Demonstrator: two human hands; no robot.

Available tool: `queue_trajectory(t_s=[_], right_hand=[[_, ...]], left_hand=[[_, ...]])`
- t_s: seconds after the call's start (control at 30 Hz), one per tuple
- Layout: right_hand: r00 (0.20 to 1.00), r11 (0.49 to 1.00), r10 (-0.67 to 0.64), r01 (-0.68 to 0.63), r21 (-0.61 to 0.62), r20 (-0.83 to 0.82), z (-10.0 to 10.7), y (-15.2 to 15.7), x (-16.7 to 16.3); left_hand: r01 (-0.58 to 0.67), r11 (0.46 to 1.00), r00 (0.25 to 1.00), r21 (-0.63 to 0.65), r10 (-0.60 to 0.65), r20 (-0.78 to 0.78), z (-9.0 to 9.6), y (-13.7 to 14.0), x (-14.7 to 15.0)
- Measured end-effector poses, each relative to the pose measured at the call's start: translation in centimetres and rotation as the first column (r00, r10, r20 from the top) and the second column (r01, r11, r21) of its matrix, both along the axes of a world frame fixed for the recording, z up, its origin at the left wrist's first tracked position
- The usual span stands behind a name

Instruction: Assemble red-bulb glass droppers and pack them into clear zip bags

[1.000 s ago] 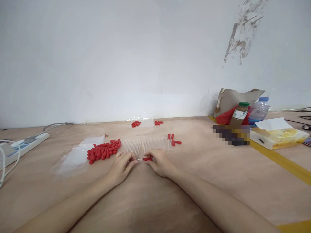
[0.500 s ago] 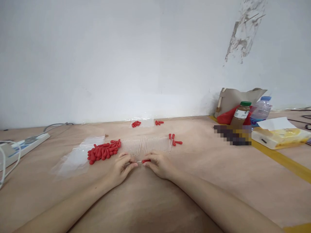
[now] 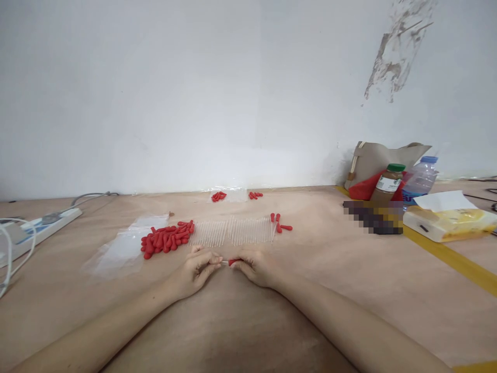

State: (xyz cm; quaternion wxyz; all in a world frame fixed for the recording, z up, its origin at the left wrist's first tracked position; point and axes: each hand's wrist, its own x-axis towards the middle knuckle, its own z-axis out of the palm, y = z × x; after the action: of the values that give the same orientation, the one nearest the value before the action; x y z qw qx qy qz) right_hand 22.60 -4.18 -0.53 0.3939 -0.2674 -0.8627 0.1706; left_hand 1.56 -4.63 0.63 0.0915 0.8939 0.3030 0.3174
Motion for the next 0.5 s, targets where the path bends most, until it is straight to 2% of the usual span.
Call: queue_trajectory(t_s=[0.17, 0.5], right_hand=[[1.000, 0.998, -0.020, 0.019, 0.052, 0.014, 0.03, 0.13, 0.03], [0.985, 0.980, -0.051, 0.018, 0.197, 0.164, 0.13, 0.62, 0.12]], left_hand=[[-0.038, 0.998, 0.999, 0.040, 0.038, 0.005, -0.12, -0.10, 0.23], [-0.100, 0.989, 0.992, 0.112, 0.109, -0.071, -0.51, -0.03, 0.70]])
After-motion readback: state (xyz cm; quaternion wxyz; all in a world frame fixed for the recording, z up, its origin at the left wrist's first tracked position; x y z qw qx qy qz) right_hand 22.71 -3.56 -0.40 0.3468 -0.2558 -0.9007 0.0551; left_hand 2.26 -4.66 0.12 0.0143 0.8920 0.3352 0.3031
